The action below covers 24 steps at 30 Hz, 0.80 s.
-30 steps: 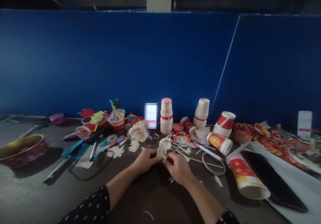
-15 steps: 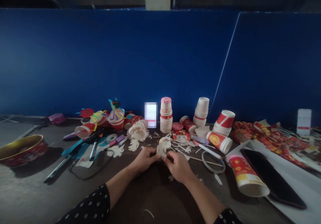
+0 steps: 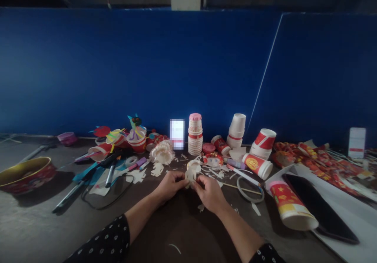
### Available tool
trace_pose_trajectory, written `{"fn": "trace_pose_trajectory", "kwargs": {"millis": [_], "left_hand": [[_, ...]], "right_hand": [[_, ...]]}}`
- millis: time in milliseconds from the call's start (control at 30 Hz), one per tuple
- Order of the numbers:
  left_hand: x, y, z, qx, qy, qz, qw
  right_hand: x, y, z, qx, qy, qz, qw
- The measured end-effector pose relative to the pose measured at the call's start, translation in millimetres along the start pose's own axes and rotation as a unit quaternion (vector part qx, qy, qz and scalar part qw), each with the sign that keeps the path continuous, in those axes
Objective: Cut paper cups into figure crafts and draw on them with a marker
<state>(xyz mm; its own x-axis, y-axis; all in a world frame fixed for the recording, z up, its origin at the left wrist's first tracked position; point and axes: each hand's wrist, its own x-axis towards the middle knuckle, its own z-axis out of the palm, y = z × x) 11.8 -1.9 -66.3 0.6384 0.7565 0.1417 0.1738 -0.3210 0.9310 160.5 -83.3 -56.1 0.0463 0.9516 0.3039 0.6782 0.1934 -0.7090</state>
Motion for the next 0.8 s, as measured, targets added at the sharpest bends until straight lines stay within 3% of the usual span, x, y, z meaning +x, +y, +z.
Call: {"fn": "trace_pose_trajectory", "kwargs": {"millis": [800], "left_hand": [[-0.9,5.1,2.8,-0.084,0.022,-0.012,0.996]], "right_hand": [[-0.5,3.5,1.1,-0.013,-0.011,0.004,1.0]]}}
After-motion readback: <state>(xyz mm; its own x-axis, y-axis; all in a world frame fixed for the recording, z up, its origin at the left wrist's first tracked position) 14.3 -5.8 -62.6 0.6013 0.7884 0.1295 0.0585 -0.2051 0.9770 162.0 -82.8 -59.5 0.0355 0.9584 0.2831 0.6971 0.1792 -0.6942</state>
